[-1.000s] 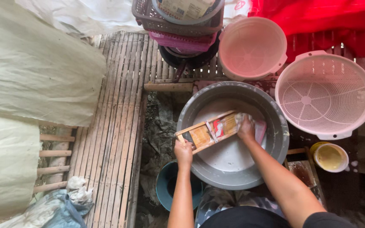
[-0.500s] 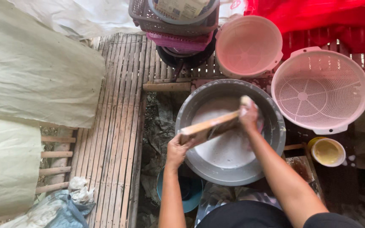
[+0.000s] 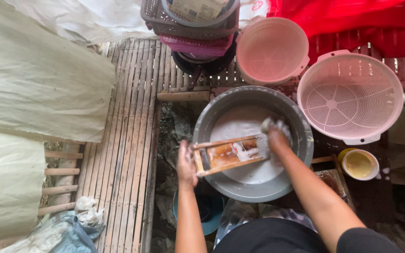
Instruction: The person washes a white plastic colander and a wooden grater in a metal basin filled with soapy water. They use a pink scrubbing sponge to clean the items and then rinse them with water from a pink bucket.
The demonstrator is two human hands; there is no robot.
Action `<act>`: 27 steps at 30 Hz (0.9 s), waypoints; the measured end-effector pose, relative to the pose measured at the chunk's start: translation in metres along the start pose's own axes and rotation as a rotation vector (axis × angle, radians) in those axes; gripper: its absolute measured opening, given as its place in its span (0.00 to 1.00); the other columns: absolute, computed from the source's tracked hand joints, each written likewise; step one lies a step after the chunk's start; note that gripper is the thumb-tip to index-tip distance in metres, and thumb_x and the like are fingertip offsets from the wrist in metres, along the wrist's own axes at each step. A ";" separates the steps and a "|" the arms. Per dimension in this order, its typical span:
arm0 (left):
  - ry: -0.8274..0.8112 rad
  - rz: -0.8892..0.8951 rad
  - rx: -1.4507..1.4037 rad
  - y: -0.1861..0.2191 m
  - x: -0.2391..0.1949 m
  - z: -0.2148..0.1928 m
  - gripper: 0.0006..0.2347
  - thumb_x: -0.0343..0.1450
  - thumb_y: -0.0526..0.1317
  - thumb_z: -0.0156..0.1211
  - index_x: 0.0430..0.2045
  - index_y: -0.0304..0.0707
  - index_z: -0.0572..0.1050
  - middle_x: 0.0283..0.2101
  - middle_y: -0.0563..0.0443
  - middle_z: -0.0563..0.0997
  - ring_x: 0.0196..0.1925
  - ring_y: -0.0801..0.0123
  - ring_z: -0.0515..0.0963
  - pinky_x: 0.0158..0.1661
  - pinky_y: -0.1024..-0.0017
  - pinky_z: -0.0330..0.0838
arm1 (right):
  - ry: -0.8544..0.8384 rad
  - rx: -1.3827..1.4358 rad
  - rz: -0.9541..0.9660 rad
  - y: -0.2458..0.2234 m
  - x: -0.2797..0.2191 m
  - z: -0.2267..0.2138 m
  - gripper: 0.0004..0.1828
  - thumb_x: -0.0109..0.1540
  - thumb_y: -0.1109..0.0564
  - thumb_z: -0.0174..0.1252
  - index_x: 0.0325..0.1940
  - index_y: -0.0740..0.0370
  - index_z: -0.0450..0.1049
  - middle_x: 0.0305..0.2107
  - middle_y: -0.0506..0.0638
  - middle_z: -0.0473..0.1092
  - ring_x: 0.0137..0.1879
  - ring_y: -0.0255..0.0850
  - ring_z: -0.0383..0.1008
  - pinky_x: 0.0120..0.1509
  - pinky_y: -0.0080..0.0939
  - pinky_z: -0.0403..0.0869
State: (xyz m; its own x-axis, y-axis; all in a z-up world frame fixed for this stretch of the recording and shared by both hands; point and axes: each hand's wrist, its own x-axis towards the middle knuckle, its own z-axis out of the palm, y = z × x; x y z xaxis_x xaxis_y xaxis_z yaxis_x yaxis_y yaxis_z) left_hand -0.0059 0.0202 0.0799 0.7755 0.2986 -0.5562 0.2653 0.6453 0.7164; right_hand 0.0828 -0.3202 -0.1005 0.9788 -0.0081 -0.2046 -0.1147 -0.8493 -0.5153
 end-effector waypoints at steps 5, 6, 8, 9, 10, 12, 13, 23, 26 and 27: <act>-0.198 -0.099 0.435 -0.039 0.015 -0.044 0.13 0.73 0.37 0.63 0.50 0.33 0.75 0.40 0.46 0.81 0.34 0.66 0.80 0.31 0.66 0.78 | -0.221 -0.372 -0.110 0.014 0.007 0.010 0.23 0.66 0.55 0.37 0.59 0.50 0.73 0.54 0.55 0.73 0.60 0.51 0.74 0.69 0.69 0.60; -0.170 -0.075 0.445 -0.039 0.019 -0.042 0.12 0.71 0.37 0.61 0.47 0.37 0.75 0.39 0.50 0.83 0.33 0.69 0.83 0.30 0.67 0.79 | -0.180 -0.334 -0.079 0.019 0.014 0.004 0.22 0.66 0.54 0.38 0.57 0.52 0.75 0.53 0.56 0.74 0.60 0.52 0.75 0.64 0.62 0.67; -0.101 -0.086 0.329 -0.039 0.018 -0.037 0.13 0.71 0.42 0.60 0.47 0.37 0.74 0.41 0.47 0.83 0.35 0.65 0.84 0.31 0.65 0.81 | -0.104 -0.214 0.066 0.014 0.024 0.008 0.21 0.68 0.52 0.41 0.53 0.57 0.77 0.51 0.59 0.75 0.57 0.55 0.76 0.59 0.56 0.74; -0.064 -0.092 0.273 -0.040 0.015 -0.035 0.14 0.71 0.44 0.59 0.47 0.37 0.73 0.42 0.46 0.82 0.36 0.64 0.84 0.32 0.64 0.82 | -0.067 -0.133 0.180 0.010 0.027 0.011 0.21 0.69 0.50 0.42 0.51 0.59 0.78 0.50 0.61 0.76 0.56 0.55 0.77 0.58 0.56 0.74; -0.078 -0.088 0.227 -0.041 0.016 -0.030 0.16 0.72 0.47 0.59 0.48 0.38 0.72 0.43 0.46 0.81 0.38 0.64 0.84 0.33 0.63 0.81 | -0.025 -0.052 0.293 0.005 0.033 0.014 0.21 0.70 0.49 0.43 0.50 0.61 0.79 0.49 0.63 0.76 0.54 0.56 0.77 0.57 0.56 0.74; -0.112 -0.092 0.136 -0.049 0.018 -0.020 0.20 0.74 0.53 0.57 0.51 0.39 0.71 0.46 0.47 0.78 0.43 0.63 0.83 0.36 0.62 0.80 | -0.015 1.206 0.226 -0.020 0.041 0.031 0.21 0.72 0.49 0.41 0.49 0.60 0.79 0.42 0.56 0.76 0.45 0.47 0.75 0.52 0.50 0.74; -0.135 -0.105 0.117 -0.054 0.018 -0.017 0.22 0.73 0.55 0.54 0.53 0.39 0.71 0.47 0.46 0.79 0.44 0.63 0.82 0.38 0.62 0.80 | -0.089 1.407 0.213 -0.033 0.038 0.039 0.21 0.72 0.49 0.42 0.49 0.60 0.79 0.42 0.58 0.76 0.45 0.49 0.75 0.52 0.51 0.74; -0.074 0.007 0.116 -0.083 0.037 -0.018 0.27 0.75 0.59 0.51 0.55 0.30 0.72 0.51 0.43 0.80 0.51 0.62 0.80 0.49 0.66 0.77 | -0.079 0.215 -0.602 -0.165 -0.093 0.025 0.15 0.62 0.54 0.56 0.51 0.63 0.75 0.47 0.68 0.73 0.58 0.62 0.70 0.65 0.55 0.67; -0.069 0.096 0.155 -0.093 0.042 -0.021 0.28 0.76 0.59 0.50 0.54 0.27 0.74 0.51 0.44 0.80 0.52 0.63 0.79 0.51 0.67 0.75 | -0.110 0.272 -0.663 -0.170 -0.109 0.007 0.15 0.63 0.53 0.55 0.51 0.57 0.76 0.46 0.61 0.76 0.57 0.58 0.75 0.64 0.54 0.69; -0.069 0.127 0.173 -0.097 0.043 -0.022 0.28 0.76 0.59 0.50 0.54 0.27 0.75 0.51 0.44 0.81 0.52 0.64 0.79 0.51 0.68 0.74 | 0.065 0.335 -0.737 -0.167 -0.109 0.003 0.15 0.61 0.54 0.56 0.51 0.57 0.77 0.47 0.62 0.76 0.57 0.59 0.74 0.63 0.53 0.68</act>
State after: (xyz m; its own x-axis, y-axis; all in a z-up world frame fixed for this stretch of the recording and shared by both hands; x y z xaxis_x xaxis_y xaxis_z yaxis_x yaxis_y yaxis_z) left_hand -0.0106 -0.0140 -0.0224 0.8449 0.3166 -0.4312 0.2532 0.4733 0.8437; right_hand -0.0052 -0.1760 0.0053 0.8295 0.4523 0.3277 0.5284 -0.4454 -0.7228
